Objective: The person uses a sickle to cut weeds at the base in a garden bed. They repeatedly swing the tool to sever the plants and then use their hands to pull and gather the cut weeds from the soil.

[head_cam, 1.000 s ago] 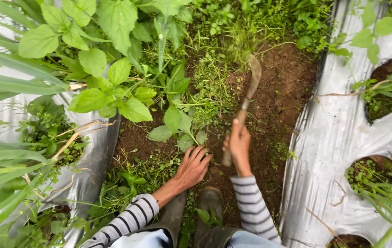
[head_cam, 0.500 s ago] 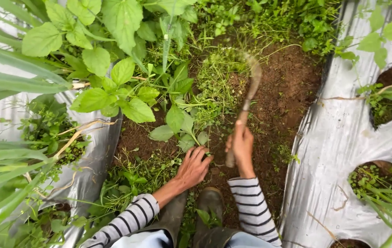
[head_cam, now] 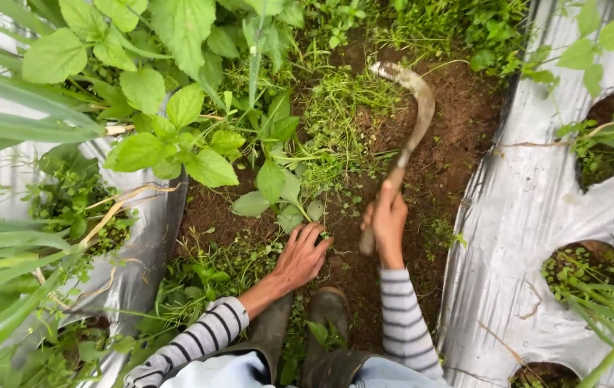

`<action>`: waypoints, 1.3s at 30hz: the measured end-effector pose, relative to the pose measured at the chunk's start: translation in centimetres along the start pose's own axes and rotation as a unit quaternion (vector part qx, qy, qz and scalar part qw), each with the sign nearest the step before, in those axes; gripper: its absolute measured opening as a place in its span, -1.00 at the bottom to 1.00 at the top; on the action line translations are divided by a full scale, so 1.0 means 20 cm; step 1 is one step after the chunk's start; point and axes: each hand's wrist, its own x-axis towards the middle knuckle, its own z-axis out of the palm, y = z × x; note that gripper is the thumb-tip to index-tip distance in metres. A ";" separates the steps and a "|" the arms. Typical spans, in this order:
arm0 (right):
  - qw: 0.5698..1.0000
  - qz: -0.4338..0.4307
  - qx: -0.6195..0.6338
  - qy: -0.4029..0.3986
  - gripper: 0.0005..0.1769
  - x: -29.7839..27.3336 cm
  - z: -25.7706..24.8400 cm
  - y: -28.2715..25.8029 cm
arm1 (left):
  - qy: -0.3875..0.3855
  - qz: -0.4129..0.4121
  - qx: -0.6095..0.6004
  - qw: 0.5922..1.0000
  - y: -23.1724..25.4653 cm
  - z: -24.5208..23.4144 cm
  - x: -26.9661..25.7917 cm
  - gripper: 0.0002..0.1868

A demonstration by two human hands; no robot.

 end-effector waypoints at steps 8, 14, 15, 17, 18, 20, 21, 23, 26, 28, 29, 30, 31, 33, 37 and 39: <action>0.999 -0.009 -0.042 0.016 -0.54 -0.12 0.02 0.17 | 0.000 -0.010 0.000 1.000 0.00 0.01 0.01 -0.61; 0.990 -0.097 -0.057 0.082 -0.48 0.06 0.04 0.19 | 0.009 0.009 0.016 1.000 0.02 -0.01 0.01 -0.61; 0.990 -0.104 -0.064 0.067 -0.48 0.06 0.06 0.17 | 0.014 0.013 0.019 1.000 0.01 -0.01 0.01 -0.61; 0.997 -0.053 -0.023 0.054 -0.51 -0.11 0.03 0.19 | 0.017 0.013 0.014 1.000 0.02 -0.02 0.00 -0.61; 0.999 -0.003 0.016 0.036 -0.55 -0.18 0.02 0.19 | 0.020 0.010 0.010 1.000 0.02 -0.02 0.00 -0.61; 0.999 -0.016 0.002 0.033 -0.54 -0.13 0.00 0.18 | 0.023 0.005 0.018 1.000 0.01 0.00 0.00 -0.60; 0.999 -0.029 -0.007 0.035 -0.52 -0.11 -0.02 0.18 | 0.024 0.006 0.027 0.999 0.00 0.02 0.01 -0.59; 0.999 -0.032 0.007 0.032 -0.52 0.03 0.03 0.13 | 0.024 0.008 0.031 0.999 0.01 0.01 0.00 -0.60; 0.999 -0.033 0.007 -0.003 -0.51 0.02 0.08 0.10 | 0.025 0.015 0.033 0.999 0.02 -0.01 0.00 -0.60; 0.999 -0.033 -0.011 -0.038 -0.50 -0.09 0.06 0.13 | 0.028 0.015 0.030 0.999 0.02 -0.03 0.01 -0.60; 0.999 -0.001 -0.007 -0.051 -0.49 -0.16 0.03 0.17 | 0.024 0.010 0.023 0.999 0.02 -0.03 0.01 -0.59; 0.998 0.030 -0.004 -0.063 -0.48 -0.23 0.00 0.22 | 0.020 0.004 0.016 1.000 0.02 -0.03 0.00 -0.59; 0.997 0.032 -0.006 -0.065 -0.48 -0.24 -0.02 0.28 | 0.019 0.000 0.014 1.000 0.02 -0.02 0.00 -0.59; 0.998 0.054 0.020 -0.020 -0.48 -0.24 -0.05 0.39 | 0.009 -0.009 0.016 1.000 0.02 -0.01 -0.01 -0.58; 0.999 -0.017 0.037 0.008 -0.51 0.05 0.02 0.17 | 0.018 0.011 0.031 0.999 0.03 -0.02 0.01 -0.58; 0.998 0.000 0.059 -0.037 -0.49 0.21 0.07 0.14 | 0.018 0.007 0.030 0.999 0.02 0.00 0.01 -0.59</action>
